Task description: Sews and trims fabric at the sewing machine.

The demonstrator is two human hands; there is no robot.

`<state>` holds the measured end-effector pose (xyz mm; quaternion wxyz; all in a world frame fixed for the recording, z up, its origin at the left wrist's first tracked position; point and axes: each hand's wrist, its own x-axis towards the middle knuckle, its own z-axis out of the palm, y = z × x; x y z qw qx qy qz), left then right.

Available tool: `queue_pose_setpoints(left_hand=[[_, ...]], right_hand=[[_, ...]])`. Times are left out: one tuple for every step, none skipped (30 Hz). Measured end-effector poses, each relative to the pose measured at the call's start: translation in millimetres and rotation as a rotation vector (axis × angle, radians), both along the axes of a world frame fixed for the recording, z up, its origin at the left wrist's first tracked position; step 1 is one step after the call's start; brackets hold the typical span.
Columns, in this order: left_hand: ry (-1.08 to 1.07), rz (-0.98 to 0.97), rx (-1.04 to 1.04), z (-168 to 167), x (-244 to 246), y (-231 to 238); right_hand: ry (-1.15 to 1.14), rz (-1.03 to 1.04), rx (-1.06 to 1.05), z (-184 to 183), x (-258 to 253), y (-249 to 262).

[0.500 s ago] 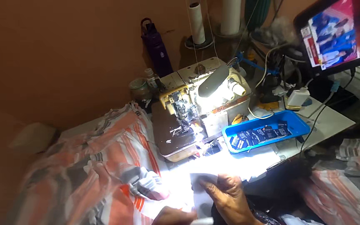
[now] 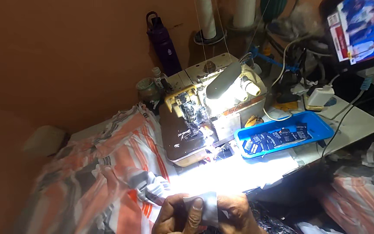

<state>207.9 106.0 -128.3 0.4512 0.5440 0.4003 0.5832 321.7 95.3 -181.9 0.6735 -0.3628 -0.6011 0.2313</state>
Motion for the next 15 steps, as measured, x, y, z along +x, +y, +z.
queue_pose_setpoints(left_hand=[[0.003,-0.004,-0.004,-0.4,-1.6,0.2],[0.007,-0.013,-0.010,-0.6,-3.1,0.3],[0.003,-0.023,-0.015,-0.9,-4.6,0.4],[-0.002,-0.030,-0.015,-1.6,-5.8,0.7],[-0.007,-0.033,-0.011,-2.9,-6.7,1.4],[-0.012,-0.036,-0.008,-4.7,-7.5,2.6],[-0.021,-0.037,-0.007,-7.7,-7.9,4.1],[-0.033,-0.042,-0.011,-12.1,-7.7,5.4],[-0.049,-0.051,-0.020,-17.6,-6.7,5.5],[-0.081,-0.073,-0.035,-23.5,-4.7,3.9],[-0.137,-0.108,-0.072,-30.0,-2.5,1.0],[-0.217,-0.150,-0.138,-36.0,-0.4,-2.2],[-0.283,-0.181,-0.199,-39.6,2.3,-5.2],[-0.348,-0.178,-0.248,-41.3,6.0,-7.1],[-0.386,-0.161,-0.275,-40.0,9.0,-7.4]], right_hand=[[-0.006,0.026,0.005,0.5,1.8,0.4],[-0.005,0.063,0.010,0.5,3.9,0.7],[0.002,0.109,0.017,-0.1,5.9,1.3],[0.009,0.165,0.021,-1.2,8.2,2.1],[0.015,0.215,0.013,-1.2,10.1,2.7],[0.034,0.259,-0.007,0.2,11.0,3.1],[0.059,0.266,-0.037,3.1,10.6,3.4],[0.084,0.228,-0.071,6.6,8.8,3.5],[0.116,0.176,-0.109,11.5,6.1,3.4],[0.166,0.145,-0.151,16.7,3.8,3.2],[0.220,0.129,-0.196,22.3,2.4,2.5],[0.277,0.121,-0.232,27.6,2.2,2.0],[0.328,0.116,-0.253,32.3,3.1,1.8],[0.376,0.103,-0.257,35.8,4.8,2.5],[0.414,0.089,-0.249,38.0,7.3,3.8]])
